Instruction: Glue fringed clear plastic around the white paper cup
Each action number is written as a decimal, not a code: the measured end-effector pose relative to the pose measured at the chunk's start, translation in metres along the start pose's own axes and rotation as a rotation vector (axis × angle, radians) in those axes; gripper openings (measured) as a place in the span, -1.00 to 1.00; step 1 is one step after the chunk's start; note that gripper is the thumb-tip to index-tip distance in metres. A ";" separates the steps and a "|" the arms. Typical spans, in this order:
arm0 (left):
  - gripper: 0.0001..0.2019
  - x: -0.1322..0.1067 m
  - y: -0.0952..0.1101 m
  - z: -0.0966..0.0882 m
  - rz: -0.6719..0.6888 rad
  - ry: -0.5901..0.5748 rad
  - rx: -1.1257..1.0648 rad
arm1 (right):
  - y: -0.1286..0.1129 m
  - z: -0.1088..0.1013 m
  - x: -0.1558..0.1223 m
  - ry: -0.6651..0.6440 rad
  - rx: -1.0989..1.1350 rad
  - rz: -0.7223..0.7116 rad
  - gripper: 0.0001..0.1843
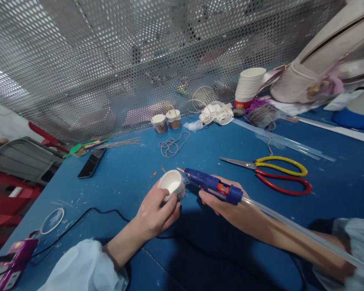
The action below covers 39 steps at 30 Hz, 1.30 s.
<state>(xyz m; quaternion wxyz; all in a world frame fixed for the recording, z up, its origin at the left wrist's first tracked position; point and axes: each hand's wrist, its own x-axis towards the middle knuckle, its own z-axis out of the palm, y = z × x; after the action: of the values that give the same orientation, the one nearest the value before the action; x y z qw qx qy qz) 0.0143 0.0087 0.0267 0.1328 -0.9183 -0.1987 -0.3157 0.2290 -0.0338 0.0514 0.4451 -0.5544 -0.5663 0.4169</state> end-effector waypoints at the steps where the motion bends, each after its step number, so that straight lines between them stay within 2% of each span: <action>1: -0.83 0.000 0.000 0.000 0.015 -0.001 0.011 | 0.000 0.000 0.000 -0.008 -0.010 -0.001 -0.81; 9: -0.89 0.004 -0.002 0.003 0.053 0.025 0.004 | 0.010 0.010 -0.002 0.035 -0.045 -0.037 -0.88; 14: -0.92 0.003 -0.001 0.001 0.027 -0.031 0.016 | 0.015 0.019 0.002 0.101 0.017 -0.073 -0.91; 16: -0.91 0.003 0.000 0.000 -0.038 -0.076 -0.008 | 0.015 0.017 0.001 0.052 0.030 -0.075 -0.95; 20: -0.90 0.007 0.005 -0.001 -0.173 -0.093 -0.101 | 0.012 0.011 0.000 -0.150 0.044 -0.105 -0.85; 23: -0.91 0.011 0.007 -0.001 -0.266 -0.100 -0.176 | 0.013 0.011 0.002 -0.184 -0.003 -0.186 -0.85; 25: -0.90 0.012 0.005 -0.002 -0.202 -0.082 -0.183 | 0.014 0.013 0.005 -0.178 -0.025 -0.217 -0.86; 29: -0.90 0.008 -0.002 -0.005 0.077 -0.063 -0.147 | 0.017 0.018 0.010 -0.156 -0.030 -0.292 -0.87; 31: -0.92 0.005 -0.004 -0.006 0.102 -0.096 -0.174 | 0.019 0.019 0.012 -0.152 0.003 -0.330 -0.85; 35: -0.87 -0.003 -0.005 -0.006 0.045 -0.110 -0.278 | 0.021 0.019 0.014 -0.141 0.019 -0.356 -0.86; 39: -0.70 -0.006 -0.003 -0.001 -0.143 0.025 -0.453 | 0.023 0.018 0.015 -0.143 0.010 -0.406 -0.84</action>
<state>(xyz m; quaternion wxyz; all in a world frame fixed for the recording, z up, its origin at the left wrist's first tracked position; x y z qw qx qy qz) 0.0077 0.0095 0.0239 -0.0969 -0.9042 -0.1859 -0.3722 0.2177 -0.0173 0.0257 0.4814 -0.3959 -0.6943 0.3599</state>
